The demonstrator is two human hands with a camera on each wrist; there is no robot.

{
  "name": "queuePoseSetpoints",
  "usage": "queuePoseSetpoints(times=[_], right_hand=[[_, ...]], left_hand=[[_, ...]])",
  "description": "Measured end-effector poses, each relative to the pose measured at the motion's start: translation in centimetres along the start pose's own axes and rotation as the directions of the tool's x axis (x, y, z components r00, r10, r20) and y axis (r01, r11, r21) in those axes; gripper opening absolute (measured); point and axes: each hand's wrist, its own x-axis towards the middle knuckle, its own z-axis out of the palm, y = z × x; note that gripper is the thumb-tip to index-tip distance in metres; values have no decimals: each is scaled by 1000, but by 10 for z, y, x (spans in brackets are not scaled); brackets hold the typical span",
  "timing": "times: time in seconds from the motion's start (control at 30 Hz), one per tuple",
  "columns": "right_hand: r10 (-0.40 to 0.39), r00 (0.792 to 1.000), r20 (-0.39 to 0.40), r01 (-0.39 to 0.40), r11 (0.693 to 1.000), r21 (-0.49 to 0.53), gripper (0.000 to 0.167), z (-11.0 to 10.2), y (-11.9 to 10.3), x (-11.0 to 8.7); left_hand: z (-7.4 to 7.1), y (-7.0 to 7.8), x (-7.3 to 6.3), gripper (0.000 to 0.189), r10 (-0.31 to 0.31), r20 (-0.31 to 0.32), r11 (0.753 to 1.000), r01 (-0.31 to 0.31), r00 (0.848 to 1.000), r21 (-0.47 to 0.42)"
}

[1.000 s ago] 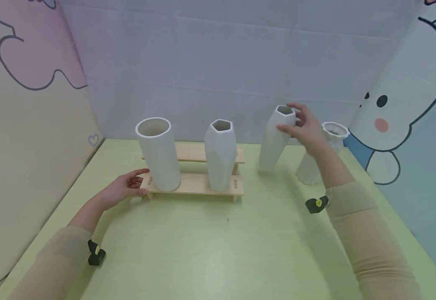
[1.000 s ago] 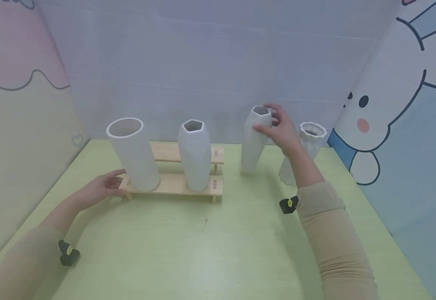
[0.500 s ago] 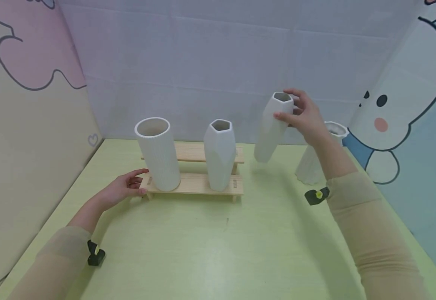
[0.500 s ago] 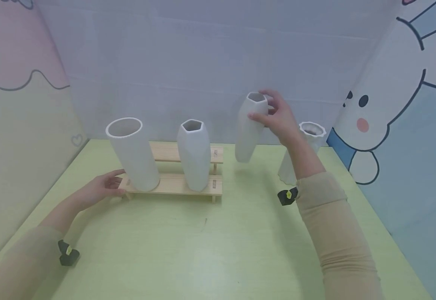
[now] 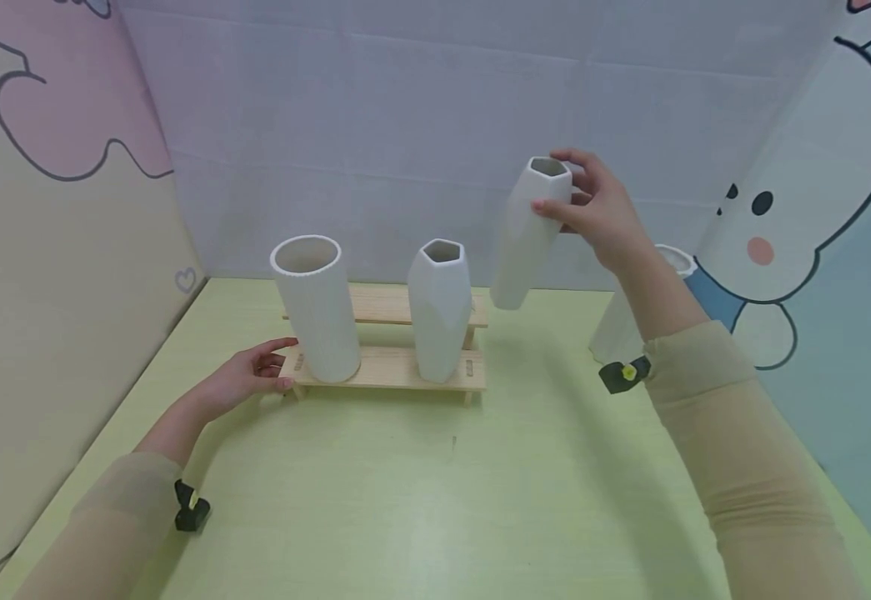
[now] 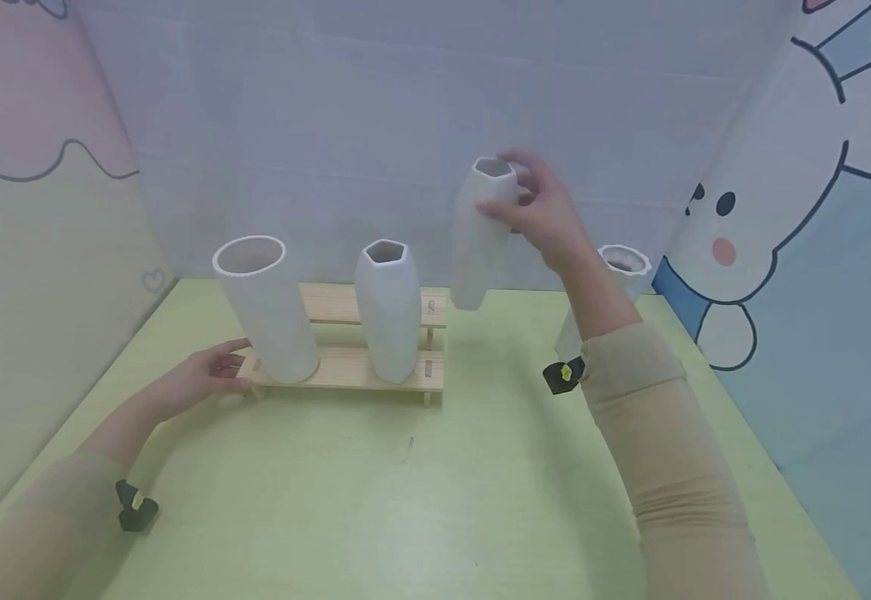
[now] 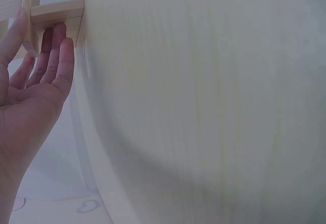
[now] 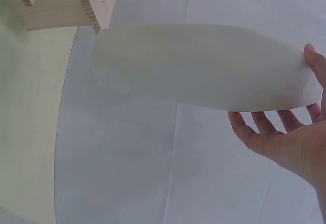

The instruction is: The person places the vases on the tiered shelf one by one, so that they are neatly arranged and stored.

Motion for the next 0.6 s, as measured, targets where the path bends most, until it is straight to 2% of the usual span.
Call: queuePoseSetpoints(times=[0.37,0.6], right_hand=[[-20,999,28,18,999,51,69,13,-22,8],[-29,999,44,27,999,30,68,22,-34,13]], left_hand=[[-1,-2,-1,79,-4,-1,1000,4,1000,9],[0,-1,-2,79,-5,6,1000,5,1000,-2]])
